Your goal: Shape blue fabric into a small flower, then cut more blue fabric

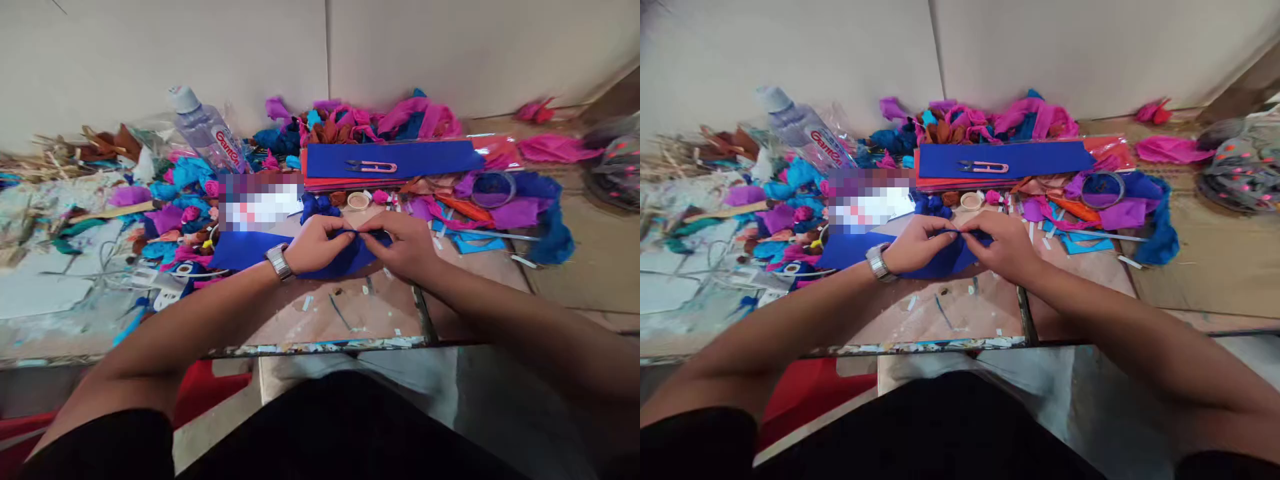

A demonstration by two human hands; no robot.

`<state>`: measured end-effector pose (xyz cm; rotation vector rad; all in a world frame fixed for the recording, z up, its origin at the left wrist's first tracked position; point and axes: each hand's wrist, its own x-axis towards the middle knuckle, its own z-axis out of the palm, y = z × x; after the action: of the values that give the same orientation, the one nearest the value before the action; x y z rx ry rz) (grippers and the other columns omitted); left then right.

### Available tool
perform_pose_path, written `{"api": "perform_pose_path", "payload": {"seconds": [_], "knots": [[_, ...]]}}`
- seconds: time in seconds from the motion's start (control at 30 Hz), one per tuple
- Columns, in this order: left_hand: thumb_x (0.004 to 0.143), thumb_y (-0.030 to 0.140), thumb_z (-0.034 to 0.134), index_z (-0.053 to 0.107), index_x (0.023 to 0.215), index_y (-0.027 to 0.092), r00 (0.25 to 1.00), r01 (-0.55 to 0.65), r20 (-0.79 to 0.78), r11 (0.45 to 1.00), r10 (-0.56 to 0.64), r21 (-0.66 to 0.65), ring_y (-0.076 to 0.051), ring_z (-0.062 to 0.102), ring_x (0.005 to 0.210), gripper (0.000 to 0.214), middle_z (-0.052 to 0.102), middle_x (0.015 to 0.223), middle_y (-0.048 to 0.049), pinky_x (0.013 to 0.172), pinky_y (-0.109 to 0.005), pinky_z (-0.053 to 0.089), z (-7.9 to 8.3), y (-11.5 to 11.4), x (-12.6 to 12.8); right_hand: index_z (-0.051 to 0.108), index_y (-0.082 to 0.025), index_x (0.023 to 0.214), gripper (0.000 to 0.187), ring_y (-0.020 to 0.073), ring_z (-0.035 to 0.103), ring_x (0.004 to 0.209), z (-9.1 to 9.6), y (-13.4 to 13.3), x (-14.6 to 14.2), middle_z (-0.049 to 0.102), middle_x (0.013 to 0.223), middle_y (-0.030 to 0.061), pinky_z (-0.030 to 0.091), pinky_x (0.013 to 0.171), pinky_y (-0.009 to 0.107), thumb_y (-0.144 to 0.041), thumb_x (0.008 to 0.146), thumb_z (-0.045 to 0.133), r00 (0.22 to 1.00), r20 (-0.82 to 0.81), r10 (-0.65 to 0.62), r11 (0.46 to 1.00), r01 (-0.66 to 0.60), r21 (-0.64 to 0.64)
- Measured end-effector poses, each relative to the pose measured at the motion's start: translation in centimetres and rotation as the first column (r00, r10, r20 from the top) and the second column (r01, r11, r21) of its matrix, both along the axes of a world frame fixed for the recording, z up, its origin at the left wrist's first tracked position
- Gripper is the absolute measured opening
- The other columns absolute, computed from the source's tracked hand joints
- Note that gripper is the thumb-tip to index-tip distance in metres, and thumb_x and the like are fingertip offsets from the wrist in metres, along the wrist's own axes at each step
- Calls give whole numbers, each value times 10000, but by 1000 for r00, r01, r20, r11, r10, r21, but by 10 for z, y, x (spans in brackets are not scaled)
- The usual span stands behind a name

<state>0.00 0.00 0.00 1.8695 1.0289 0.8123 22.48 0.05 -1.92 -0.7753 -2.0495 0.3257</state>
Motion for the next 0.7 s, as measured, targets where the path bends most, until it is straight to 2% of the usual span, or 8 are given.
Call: {"api": "perform_pose_path", "payload": {"seconds": [0.43, 0.7], "knots": [[884, 278, 607, 837, 954, 149, 1000, -13, 20, 1000, 13, -6, -152, 658, 763, 272, 793, 853, -22, 728, -271, 492, -1, 2, 0, 778, -264, 1040, 109, 215, 768, 899, -1, 1, 4, 822, 997, 24, 596, 839, 359, -231, 955, 718, 1000, 28, 9, 998, -7, -57], [834, 261, 631, 783, 871, 136, 1000, 2, 24, 1000, -1, -13, -143, 632, 757, 200, 758, 823, -20, 729, -267, 476, -2, 3, 1, 767, -271, 1030, 100, 207, 766, 891, 0, 1, 3, 820, 980, 17, 594, 824, 352, -230, 955, 716, 999, 12, 36, 998, -35, -43]]}}
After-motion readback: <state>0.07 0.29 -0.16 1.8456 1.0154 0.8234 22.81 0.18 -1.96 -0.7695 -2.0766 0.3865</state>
